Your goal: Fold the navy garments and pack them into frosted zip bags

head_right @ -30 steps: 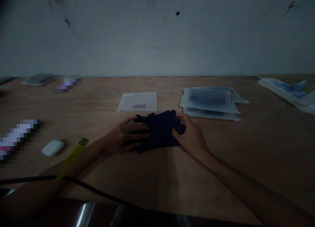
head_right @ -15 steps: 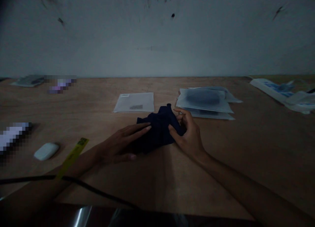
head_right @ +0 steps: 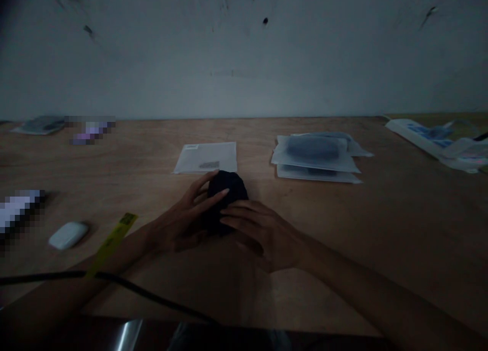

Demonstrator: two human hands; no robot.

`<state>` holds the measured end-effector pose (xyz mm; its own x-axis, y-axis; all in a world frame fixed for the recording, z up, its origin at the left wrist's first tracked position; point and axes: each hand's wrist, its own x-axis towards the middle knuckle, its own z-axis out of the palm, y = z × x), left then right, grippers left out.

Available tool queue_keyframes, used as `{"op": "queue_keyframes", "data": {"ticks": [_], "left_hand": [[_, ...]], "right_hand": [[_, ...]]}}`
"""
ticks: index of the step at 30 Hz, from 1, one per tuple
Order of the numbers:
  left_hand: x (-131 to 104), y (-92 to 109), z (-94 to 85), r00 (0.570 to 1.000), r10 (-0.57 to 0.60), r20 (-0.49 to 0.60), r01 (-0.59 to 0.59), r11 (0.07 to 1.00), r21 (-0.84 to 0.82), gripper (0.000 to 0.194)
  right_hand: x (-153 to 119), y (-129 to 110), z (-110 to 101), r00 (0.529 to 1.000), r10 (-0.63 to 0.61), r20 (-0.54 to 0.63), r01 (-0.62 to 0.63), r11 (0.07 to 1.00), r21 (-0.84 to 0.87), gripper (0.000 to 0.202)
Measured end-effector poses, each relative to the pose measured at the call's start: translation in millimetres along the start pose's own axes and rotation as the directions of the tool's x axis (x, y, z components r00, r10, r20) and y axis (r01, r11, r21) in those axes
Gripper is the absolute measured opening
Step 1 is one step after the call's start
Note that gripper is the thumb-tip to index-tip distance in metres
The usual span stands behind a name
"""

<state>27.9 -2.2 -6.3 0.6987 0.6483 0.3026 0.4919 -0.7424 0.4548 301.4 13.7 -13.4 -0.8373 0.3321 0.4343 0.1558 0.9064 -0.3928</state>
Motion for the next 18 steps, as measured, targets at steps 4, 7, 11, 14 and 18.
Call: {"op": "queue_keyframes", "data": {"ticks": [4, 7, 11, 14, 18], "left_hand": [[1, -9, 1.8, 0.999, 0.025, 0.031, -0.032, 0.963, 0.269, 0.080], [1, -13, 1.4, 0.999, -0.016, 0.050, -0.004, 0.924, 0.382, 0.075], [1, -13, -3.3, 0.997, -0.017, 0.070, -0.012, 0.914, 0.405, 0.077], [2, -11, -7.4, 1.000, 0.006, 0.028, -0.016, 0.929, 0.370, 0.079], [2, -7, -8.8, 0.996, 0.084, -0.020, -0.074, 0.948, 0.310, 0.075]], "right_hand": [[-2, -1, 4, 0.991, -0.019, 0.131, 0.030, 0.996, -0.088, 0.057], [-3, 1, 4, 0.982, -0.045, 0.185, 0.065, 0.993, -0.101, 0.056], [-4, 2, 7, 0.992, -0.067, 0.107, 0.083, 0.984, -0.155, 0.049], [-5, 1, 9, 0.996, -0.048, -0.082, 0.029, 0.975, -0.220, 0.045], [-6, 1, 8, 0.978, -0.013, -0.209, -0.057, 0.943, -0.328, 0.063]]}}
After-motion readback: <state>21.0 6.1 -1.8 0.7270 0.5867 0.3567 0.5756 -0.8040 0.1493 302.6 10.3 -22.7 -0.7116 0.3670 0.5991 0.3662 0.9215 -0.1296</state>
